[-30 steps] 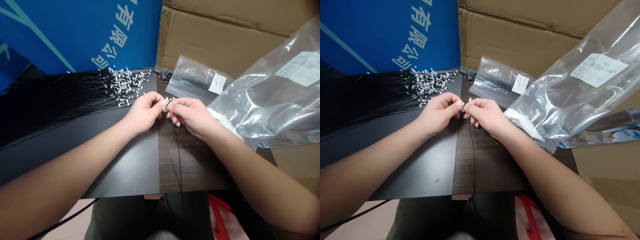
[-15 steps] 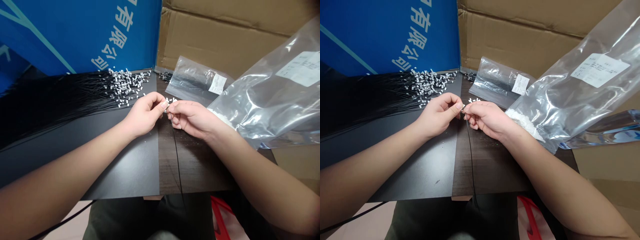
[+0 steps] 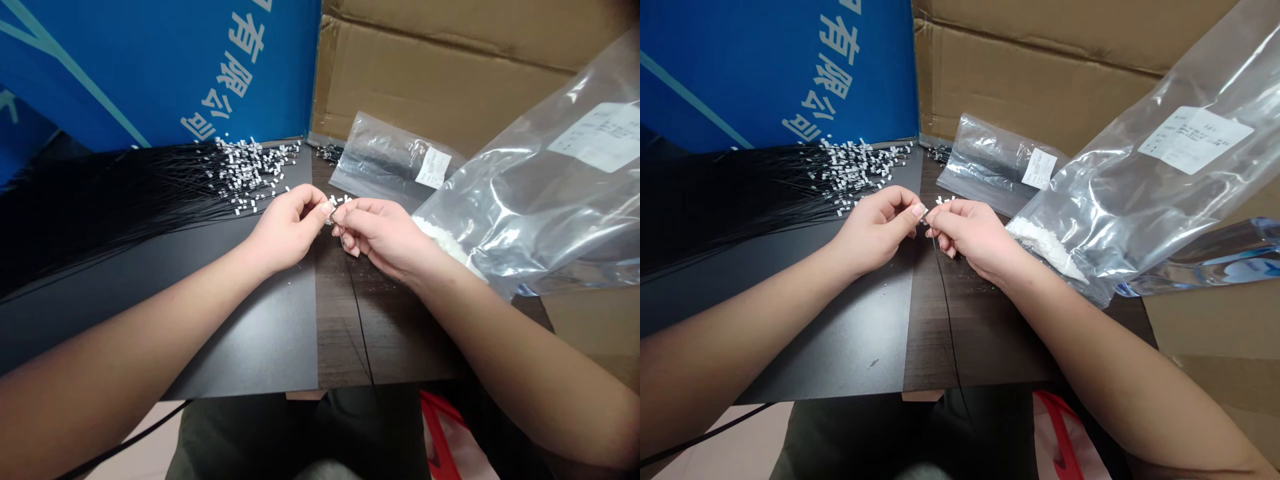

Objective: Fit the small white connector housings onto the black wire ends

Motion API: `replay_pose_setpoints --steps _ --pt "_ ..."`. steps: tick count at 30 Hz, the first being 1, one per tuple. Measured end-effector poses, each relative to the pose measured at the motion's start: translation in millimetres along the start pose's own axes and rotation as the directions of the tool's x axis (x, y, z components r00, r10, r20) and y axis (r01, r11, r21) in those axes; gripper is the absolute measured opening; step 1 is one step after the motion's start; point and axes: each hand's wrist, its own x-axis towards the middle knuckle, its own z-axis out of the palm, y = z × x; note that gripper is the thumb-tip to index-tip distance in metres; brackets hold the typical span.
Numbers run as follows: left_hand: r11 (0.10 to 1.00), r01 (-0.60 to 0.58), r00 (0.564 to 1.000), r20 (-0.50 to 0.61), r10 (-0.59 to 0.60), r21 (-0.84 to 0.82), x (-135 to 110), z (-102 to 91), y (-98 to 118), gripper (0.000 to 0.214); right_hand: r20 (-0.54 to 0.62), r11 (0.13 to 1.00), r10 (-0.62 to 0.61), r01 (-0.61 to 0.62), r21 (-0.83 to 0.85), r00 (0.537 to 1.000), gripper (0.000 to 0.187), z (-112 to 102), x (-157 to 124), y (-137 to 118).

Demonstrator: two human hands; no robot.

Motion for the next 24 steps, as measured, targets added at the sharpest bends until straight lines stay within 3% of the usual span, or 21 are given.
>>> replay_pose_setpoints --steps 7,15,24 --pt "1.0 0.016 1.0 -0.003 -0.016 0.023 -0.2 0.9 0.6 0.017 -0.048 0.984 -0.08 0.071 -0.161 0.996 0.013 -3.1 0.9 4.1" --pt "0.999 0.024 1.0 -0.01 -0.024 0.048 -0.4 2.2 1.5 0.017 -0.038 0.988 -0.054 0.048 -0.15 0.998 0.016 -3.4 1.7 5.5" --pt "0.998 0.024 1.0 -0.019 -0.023 0.063 0.3 1.9 2.6 0.017 -0.079 0.96 -0.137 0.112 -0.257 0.987 0.007 -0.6 -3.8 2.1"
